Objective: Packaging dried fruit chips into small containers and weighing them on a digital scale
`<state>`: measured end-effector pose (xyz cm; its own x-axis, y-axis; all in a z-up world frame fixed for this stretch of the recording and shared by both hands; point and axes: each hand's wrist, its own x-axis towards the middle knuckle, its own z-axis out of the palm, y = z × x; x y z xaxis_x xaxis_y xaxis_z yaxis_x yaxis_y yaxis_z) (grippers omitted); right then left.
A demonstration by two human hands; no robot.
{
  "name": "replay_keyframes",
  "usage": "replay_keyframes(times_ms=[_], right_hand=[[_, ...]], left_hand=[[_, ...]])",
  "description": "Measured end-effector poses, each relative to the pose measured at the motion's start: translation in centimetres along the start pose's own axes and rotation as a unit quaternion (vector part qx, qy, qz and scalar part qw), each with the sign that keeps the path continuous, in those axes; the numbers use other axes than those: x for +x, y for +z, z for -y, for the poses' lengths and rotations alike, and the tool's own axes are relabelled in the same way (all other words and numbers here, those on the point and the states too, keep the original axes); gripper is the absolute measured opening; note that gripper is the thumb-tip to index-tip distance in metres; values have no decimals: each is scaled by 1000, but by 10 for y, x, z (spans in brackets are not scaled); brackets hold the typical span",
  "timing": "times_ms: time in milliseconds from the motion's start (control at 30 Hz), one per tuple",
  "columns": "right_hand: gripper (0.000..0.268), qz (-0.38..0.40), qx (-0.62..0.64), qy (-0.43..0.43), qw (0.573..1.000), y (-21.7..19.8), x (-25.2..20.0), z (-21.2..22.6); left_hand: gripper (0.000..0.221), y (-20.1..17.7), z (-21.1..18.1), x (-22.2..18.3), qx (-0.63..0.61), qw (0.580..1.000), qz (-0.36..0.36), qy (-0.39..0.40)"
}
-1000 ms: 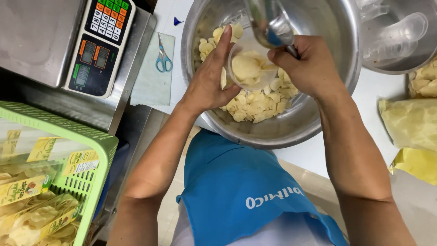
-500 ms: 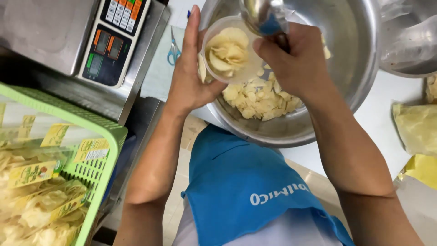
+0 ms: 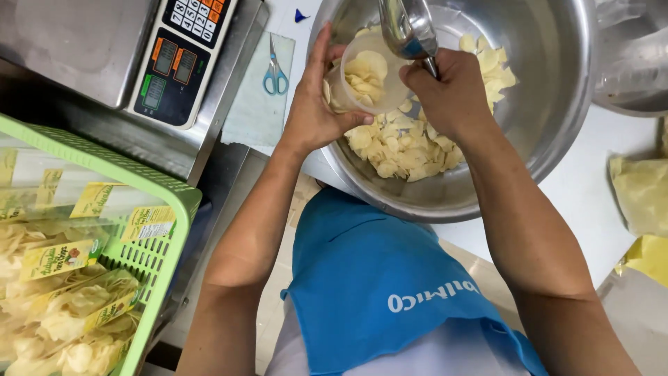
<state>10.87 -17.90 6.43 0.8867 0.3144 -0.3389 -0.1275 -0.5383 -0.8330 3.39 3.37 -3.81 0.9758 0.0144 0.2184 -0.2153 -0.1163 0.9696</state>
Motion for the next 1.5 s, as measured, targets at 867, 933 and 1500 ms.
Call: replay_keyframes(times_ms=[867,933,1500], right_hand=[[46,25,-66,-88,994,-12,12,10],[48,28,-61,-85,994,-11,12,15],[28,61,14,-73,995,23,-24,20]], left_hand=[[118,-2,19,8,85,996,30,-26],[118,-8,14,10,107,994,28,-12],[126,-17,29,-72,148,981,-122,-40]])
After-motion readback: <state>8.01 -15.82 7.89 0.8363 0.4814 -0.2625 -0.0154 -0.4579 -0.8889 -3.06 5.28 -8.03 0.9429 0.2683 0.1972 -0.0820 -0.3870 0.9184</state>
